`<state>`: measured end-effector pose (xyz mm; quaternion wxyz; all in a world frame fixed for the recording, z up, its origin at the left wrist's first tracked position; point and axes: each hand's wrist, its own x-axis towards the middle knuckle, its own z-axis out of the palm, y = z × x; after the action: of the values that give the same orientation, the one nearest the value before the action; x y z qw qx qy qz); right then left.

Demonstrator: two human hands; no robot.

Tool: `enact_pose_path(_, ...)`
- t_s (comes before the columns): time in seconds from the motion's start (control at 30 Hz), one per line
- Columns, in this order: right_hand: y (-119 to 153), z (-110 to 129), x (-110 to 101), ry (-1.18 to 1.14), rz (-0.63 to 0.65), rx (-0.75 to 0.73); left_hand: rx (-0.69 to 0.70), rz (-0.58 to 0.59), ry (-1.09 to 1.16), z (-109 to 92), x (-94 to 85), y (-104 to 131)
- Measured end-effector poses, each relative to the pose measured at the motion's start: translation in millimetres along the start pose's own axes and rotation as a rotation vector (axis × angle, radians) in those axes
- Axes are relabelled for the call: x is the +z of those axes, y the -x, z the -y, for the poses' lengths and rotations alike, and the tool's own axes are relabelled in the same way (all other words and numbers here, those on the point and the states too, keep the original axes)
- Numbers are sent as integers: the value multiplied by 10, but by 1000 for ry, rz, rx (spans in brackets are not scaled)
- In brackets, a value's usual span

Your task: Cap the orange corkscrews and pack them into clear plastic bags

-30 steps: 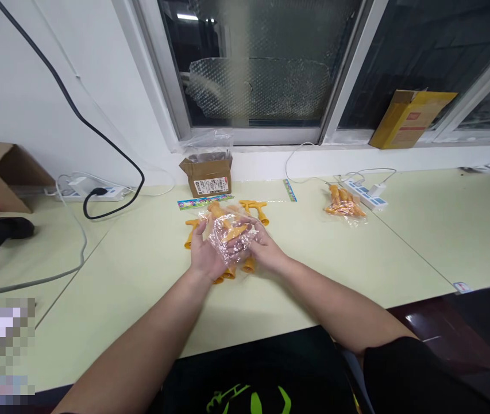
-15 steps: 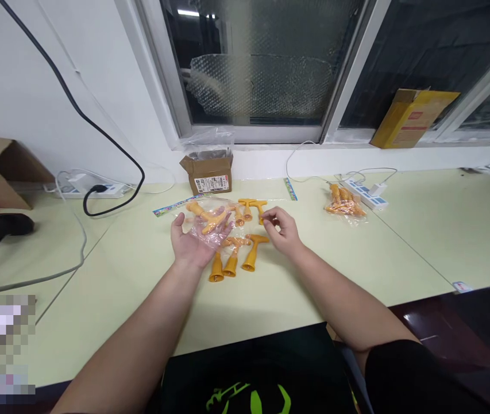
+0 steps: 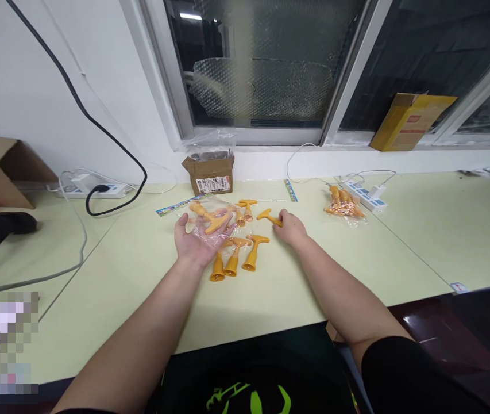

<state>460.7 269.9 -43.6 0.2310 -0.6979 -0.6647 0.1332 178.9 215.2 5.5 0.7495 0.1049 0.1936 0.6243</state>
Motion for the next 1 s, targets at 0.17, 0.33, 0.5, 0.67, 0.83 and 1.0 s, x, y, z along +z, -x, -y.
enact_pose_path(0.17,-68,-60,-80,-676,-200,73,11,-9,-3,2,-5,-6)
enact_pose_path(0.33,-85,6,-211,-1483,-109,96,20,-7,-22,6,2,0)
enact_pose_path(0.5,-62,40,-378,-1857,-14,207,20,-3,-31,11,9,6)
enact_pose_path(0.67,-80,20,-494,-2021,-82,256,22,1,-39,13,26,24)
enact_pose_path(0.83,-107,-32,-459,-1927,10,532,24,-2,-48,20,47,41)
enact_pose_path(1.0,-17,38,-417,-1732,353,521,43,-14,-56,10,31,28)
